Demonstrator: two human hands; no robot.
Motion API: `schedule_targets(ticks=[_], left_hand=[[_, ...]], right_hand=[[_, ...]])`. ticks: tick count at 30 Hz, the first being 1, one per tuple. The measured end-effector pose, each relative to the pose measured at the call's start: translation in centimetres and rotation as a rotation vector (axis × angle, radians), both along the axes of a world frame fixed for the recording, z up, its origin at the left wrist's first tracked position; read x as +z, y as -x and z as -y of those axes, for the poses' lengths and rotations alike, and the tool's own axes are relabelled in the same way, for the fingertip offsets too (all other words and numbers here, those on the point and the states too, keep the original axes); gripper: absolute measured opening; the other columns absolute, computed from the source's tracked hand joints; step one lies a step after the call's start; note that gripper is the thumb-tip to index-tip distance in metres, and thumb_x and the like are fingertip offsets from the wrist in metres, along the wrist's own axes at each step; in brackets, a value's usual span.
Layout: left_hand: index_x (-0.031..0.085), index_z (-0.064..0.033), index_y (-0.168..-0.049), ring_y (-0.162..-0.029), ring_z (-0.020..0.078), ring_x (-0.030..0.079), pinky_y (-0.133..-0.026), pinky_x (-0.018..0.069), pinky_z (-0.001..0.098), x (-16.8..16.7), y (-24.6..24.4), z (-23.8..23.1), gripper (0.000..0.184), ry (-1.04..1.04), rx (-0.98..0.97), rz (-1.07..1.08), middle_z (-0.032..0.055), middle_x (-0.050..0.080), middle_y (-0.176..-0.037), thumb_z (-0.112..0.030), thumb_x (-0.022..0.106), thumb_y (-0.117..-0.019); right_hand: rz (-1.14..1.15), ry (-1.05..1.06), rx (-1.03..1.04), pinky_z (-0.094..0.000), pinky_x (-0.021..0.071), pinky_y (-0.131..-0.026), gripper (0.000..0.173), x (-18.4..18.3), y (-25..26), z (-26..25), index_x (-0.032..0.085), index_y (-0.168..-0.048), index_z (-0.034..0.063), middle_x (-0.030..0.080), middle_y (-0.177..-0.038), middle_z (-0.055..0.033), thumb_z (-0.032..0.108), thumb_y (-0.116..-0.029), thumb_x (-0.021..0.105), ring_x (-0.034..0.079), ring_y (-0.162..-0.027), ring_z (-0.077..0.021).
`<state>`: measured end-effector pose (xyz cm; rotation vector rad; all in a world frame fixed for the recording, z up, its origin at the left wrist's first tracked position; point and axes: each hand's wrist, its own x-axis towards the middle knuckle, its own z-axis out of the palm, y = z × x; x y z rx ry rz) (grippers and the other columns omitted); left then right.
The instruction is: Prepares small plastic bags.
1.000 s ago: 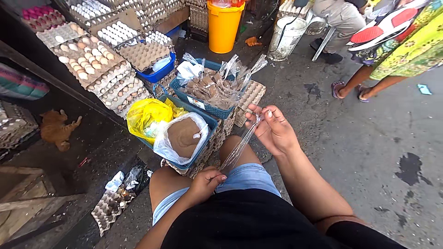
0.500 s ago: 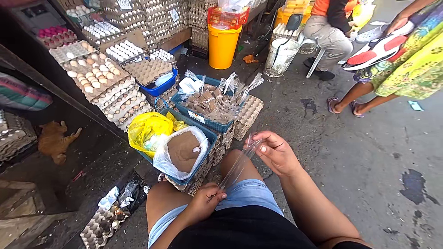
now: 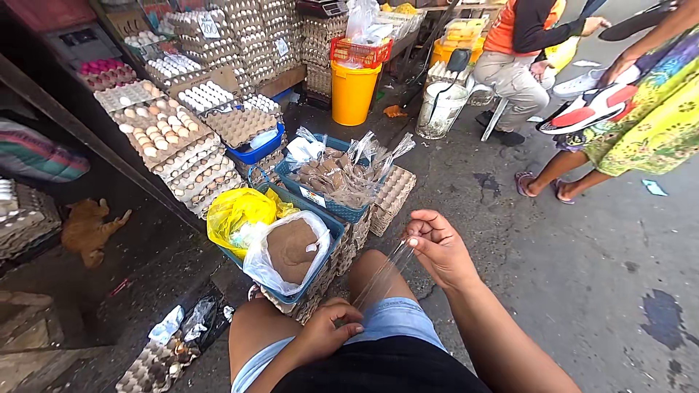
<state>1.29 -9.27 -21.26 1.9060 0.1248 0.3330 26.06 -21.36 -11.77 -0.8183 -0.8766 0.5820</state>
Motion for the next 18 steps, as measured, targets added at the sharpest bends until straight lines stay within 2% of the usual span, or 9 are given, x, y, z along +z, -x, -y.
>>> schedule_targets(ticks=[2,5,6,8,9,11,13,15,18], left_hand=[[0.074,0.0029,-0.11,-0.109,0.0132,0.068,-0.1,0.0527,0.0298,0.3,-0.1,0.0,0.025,0.033,0.015,-0.032,0.0133,0.074,-0.11,-0.015,0.074,-0.0929],[0.076,0.0026,-0.105,-0.099,0.0095,0.07,-0.095,0.0538,0.0288,0.9,-0.1,-0.1,0.023,0.024,0.051,-0.084,0.0119,0.076,-0.103,-0.015,0.061,-0.1019],[0.076,0.0026,-0.105,-0.096,0.0078,0.07,-0.093,0.0542,0.0277,1.0,-0.1,-0.2,0.025,0.028,0.053,-0.084,0.0108,0.076,-0.101,-0.016,0.059,-0.1037],[0.076,0.0029,-0.102,-0.093,0.0048,0.07,-0.09,0.0546,0.0254,1.1,-0.2,-0.4,0.025,0.055,0.061,-0.048,0.0094,0.076,-0.098,-0.016,0.058,-0.1039],[0.075,0.0033,-0.102,-0.092,0.0036,0.069,-0.089,0.0546,0.0243,1.1,-0.2,-0.5,0.025,0.073,0.062,-0.032,0.0091,0.076,-0.098,-0.015,0.059,-0.1033],[0.075,0.0039,-0.101,-0.091,0.0028,0.069,-0.089,0.0546,0.0235,1.3,-0.2,-0.5,0.023,0.094,0.067,-0.019,0.0088,0.076,-0.097,-0.015,0.061,-0.1022],[0.076,0.0039,-0.101,-0.089,0.0016,0.069,-0.087,0.0548,0.0224,1.2,-0.2,-0.3,0.023,0.095,0.085,-0.012,0.0078,0.076,-0.095,-0.015,0.063,-0.1012],[0.075,0.0053,-0.098,-0.086,0.0011,0.068,-0.085,0.0548,0.0221,0.5,0.0,-0.2,0.024,0.109,0.107,0.005,0.0076,0.075,-0.092,-0.014,0.062,-0.1017],[0.074,0.0054,-0.101,-0.091,0.004,0.072,-0.091,0.0573,0.0261,-0.3,-0.3,-0.3,0.024,0.169,0.084,-0.015,0.0064,0.077,-0.095,-0.011,0.057,-0.1034]], right_hand=[[0.034,0.013,-0.015,-0.0186,0.0576,-0.079,0.036,-0.6,1.0,-0.3,0.069,-0.119,0.0182,0.072,-0.09,0.0074,0.009,-0.0863,0.08,0.067,-0.081,-0.001],[0.029,-0.032,-0.028,-0.0184,0.0574,-0.079,0.034,-1.0,1.7,-1.1,0.072,-0.118,0.0222,0.072,-0.092,0.0072,0.013,-0.0862,0.081,0.067,-0.082,-0.0013],[0.045,-0.057,-0.001,-0.0197,0.0577,-0.082,0.039,-0.8,1.4,-1.2,0.069,-0.123,0.0254,0.073,-0.096,0.0071,0.017,-0.0869,0.08,0.068,-0.086,-0.0027],[0.102,-0.055,0.137,-0.0258,0.0569,-0.093,0.057,-0.5,0.7,-1.4,0.058,-0.142,0.0285,0.073,-0.115,0.0037,0.028,-0.0885,0.079,0.07,-0.102,-0.0095],[0.123,0.007,0.22,-0.0299,0.0559,-0.097,0.067,-0.5,0.8,-1.4,0.052,-0.148,0.026,0.072,-0.122,0.0009,0.035,-0.088,0.079,0.069,-0.109,-0.0139],[0.131,0.216,0.366,-0.0354,0.0551,-0.1,0.076,-1.1,2.4,-1.5,0.046,-0.149,0.0086,0.072,-0.123,-0.0042,0.035,-0.0872,0.08,0.069,-0.113,-0.0181],[0.203,0.421,0.489,-0.0344,0.0555,-0.099,0.053,-2.4,4.5,-1.7,0.052,-0.143,-0.0026,0.075,-0.116,-0.0043,0.018,-0.0967,0.065,0.07,-0.109,-0.0136],[0.228,0.422,0.523,-0.0348,0.0568,-0.099,0.038,-3.7,5.4,-2.1,0.056,-0.139,-0.0039,0.076,-0.111,-0.0053,0.009,-0.1038,0.052,0.072,-0.105,-0.0133],[0.028,0.283,0.287,-0.0386,0.0579,-0.099,0.035,-2.2,2.8,-2.0,0.06,-0.136,0.0003,0.078,-0.109,-0.0064,0.008,-0.1034,0.052,0.074,-0.103,-0.0191]])
